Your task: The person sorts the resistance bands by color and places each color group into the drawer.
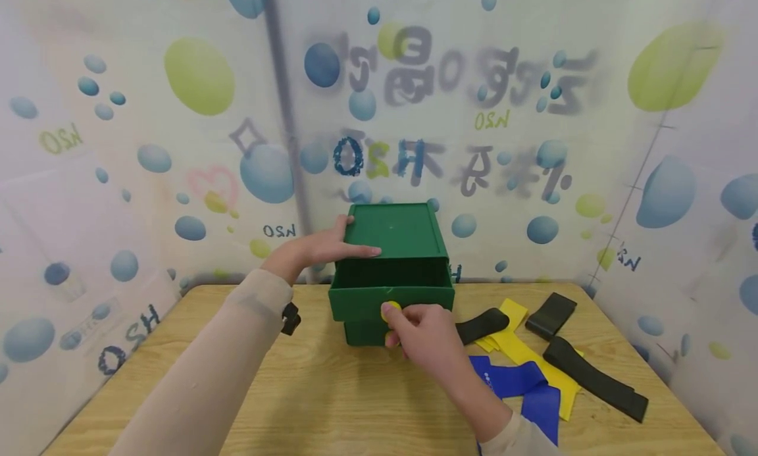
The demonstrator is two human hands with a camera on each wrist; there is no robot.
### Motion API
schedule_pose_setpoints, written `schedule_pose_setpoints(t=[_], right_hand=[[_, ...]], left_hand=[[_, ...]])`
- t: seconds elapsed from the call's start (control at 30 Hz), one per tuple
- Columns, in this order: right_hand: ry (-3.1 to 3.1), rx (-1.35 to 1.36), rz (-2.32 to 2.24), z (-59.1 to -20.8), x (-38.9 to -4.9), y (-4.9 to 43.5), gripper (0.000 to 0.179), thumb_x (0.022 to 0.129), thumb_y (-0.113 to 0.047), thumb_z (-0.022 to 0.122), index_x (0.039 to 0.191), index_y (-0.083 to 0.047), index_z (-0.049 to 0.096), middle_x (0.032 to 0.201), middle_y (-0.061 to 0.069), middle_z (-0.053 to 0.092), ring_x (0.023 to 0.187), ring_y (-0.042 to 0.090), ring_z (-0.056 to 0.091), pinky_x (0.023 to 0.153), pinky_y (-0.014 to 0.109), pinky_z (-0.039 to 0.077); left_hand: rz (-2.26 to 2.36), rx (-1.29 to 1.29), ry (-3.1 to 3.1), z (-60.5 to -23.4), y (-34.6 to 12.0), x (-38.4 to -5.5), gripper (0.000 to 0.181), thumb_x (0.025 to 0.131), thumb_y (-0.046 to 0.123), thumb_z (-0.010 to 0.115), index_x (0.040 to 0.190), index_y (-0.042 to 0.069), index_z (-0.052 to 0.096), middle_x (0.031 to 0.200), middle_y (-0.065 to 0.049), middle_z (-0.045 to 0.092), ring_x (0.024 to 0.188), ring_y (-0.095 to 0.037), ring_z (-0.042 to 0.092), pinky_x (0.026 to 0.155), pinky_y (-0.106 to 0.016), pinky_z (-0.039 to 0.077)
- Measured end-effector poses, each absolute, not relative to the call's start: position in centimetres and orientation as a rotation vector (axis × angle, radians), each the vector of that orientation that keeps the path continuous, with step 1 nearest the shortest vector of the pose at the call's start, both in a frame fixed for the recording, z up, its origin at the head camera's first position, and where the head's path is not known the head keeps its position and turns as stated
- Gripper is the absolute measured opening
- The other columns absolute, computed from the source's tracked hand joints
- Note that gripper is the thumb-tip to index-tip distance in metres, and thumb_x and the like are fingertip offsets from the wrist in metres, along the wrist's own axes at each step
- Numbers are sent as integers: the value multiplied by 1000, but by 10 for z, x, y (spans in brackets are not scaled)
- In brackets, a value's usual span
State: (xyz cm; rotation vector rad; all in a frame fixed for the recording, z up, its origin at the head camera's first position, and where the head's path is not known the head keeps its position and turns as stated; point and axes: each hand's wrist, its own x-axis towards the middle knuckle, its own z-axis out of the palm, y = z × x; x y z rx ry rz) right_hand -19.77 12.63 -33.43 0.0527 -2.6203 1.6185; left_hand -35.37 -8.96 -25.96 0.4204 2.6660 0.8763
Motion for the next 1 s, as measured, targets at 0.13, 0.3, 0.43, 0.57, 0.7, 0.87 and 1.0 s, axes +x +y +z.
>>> schedule_pose_setpoints(t=[0.13, 0.3, 0.43, 0.57, 0.7, 0.87, 1.0], right_hand=[[-2638, 22, 1603, -334, -193, 125, 42, 105, -45, 65, 88, -9, 79, 74, 2, 75, 61, 22, 61, 62, 29, 50], [-2647, 11, 1579, -332, -191, 127, 43, 105, -47, 65, 86, -11, 78, 74, 3, 74, 62, 22, 62, 62, 30, 51], [-2659, 5, 1555, -333, -189, 129, 47, 105, -51, 64, 82, -12, 77, 72, 4, 73, 63, 22, 62, 60, 29, 47], [-2663, 3, 1554, -336, -187, 130, 50, 104, -55, 64, 80, -13, 77, 71, 3, 72, 63, 22, 62, 58, 29, 45], [-2652, 20, 1578, -339, -188, 130, 49, 103, -55, 64, 82, -13, 78, 72, 1, 72, 64, 24, 63, 59, 29, 47], [-2675, 18, 1577, -338, -188, 131, 48, 104, -55, 64, 83, -14, 79, 75, 4, 75, 64, 23, 64, 58, 29, 45], [-2701, 32, 1539, -334, -190, 135, 49, 105, -53, 63, 82, -12, 79, 76, 5, 75, 64, 21, 64, 58, 29, 45]], left_hand=[[895, 420, 2642, -261, -90, -354, 132, 80, 88, 66, 171, 33, -13, 182, -7, 6, 165, -36, 23, 130, -63, 29], [963, 418, 2564, -267, -92, -356, 122, 83, 86, 65, 167, 49, -17, 182, 0, -5, 168, -38, 12, 131, -68, 23], [995, 429, 2550, -270, -91, -359, 123, 83, 84, 67, 167, 49, -15, 182, 0, -5, 168, -38, 12, 131, -67, 24], [993, 442, 2588, -269, -88, -359, 125, 84, 79, 70, 171, 38, -10, 182, -8, 3, 167, -37, 17, 131, -65, 25], [954, 453, 2618, -266, -88, -362, 127, 85, 76, 72, 172, 32, -10, 182, -10, 2, 167, -35, 17, 132, -63, 26], [896, 485, 2611, -265, -87, -367, 132, 83, 79, 72, 171, 31, -14, 182, -6, -4, 168, -34, 13, 132, -63, 25], [880, 485, 2619, -262, -85, -366, 134, 83, 81, 71, 170, 31, -18, 182, -4, -6, 168, -35, 13, 132, -63, 24]])
